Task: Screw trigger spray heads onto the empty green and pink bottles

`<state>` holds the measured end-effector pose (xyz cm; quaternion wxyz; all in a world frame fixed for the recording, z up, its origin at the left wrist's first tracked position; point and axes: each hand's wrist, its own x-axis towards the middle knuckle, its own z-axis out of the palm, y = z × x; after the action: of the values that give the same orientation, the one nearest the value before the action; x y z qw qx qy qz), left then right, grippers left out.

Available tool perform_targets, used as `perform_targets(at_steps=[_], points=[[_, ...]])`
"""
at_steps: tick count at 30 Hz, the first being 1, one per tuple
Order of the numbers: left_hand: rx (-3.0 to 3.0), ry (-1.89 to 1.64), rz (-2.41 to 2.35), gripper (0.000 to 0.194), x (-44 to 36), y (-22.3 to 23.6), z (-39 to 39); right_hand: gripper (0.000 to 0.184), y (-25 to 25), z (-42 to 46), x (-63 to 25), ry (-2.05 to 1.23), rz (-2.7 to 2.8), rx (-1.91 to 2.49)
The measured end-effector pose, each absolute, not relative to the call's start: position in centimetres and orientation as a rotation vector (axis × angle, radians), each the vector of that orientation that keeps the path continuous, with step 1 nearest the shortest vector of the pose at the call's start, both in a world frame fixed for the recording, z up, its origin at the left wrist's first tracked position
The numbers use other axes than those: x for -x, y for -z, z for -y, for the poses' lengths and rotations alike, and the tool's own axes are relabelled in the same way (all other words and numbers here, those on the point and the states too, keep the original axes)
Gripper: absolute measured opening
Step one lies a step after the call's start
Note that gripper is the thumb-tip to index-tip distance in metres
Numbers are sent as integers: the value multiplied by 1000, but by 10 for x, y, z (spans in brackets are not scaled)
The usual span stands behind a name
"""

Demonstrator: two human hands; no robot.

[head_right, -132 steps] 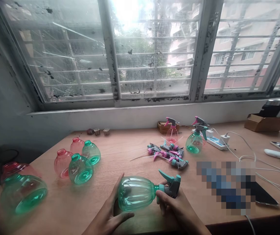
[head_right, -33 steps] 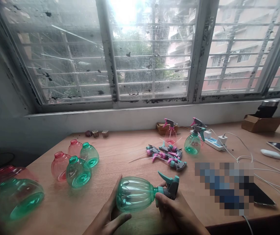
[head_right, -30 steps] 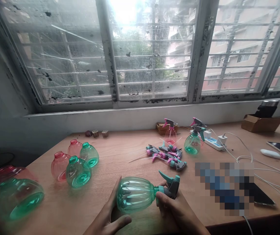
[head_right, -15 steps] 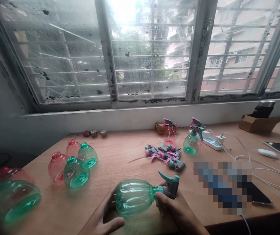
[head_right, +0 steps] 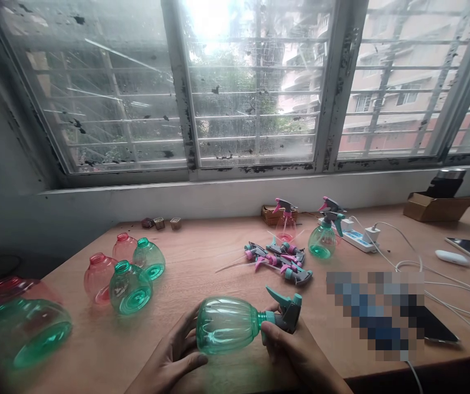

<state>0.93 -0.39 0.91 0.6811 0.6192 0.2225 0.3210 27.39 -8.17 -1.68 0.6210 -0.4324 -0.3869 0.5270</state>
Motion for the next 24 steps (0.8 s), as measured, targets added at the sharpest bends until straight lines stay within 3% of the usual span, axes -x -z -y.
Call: perform_targets(at_steps=[7,19,24], points=[[-1404,-699,-479,64,-8,-16,9,45,14,81,-275,-1204,914,982],[-1491,-697,-540,93,-7,-5,5,46,14,80,-274,-1190,906,952],[-1501,-677,-589,72,-8,-18,10,46,12,82,-272,-1184,919,956]])
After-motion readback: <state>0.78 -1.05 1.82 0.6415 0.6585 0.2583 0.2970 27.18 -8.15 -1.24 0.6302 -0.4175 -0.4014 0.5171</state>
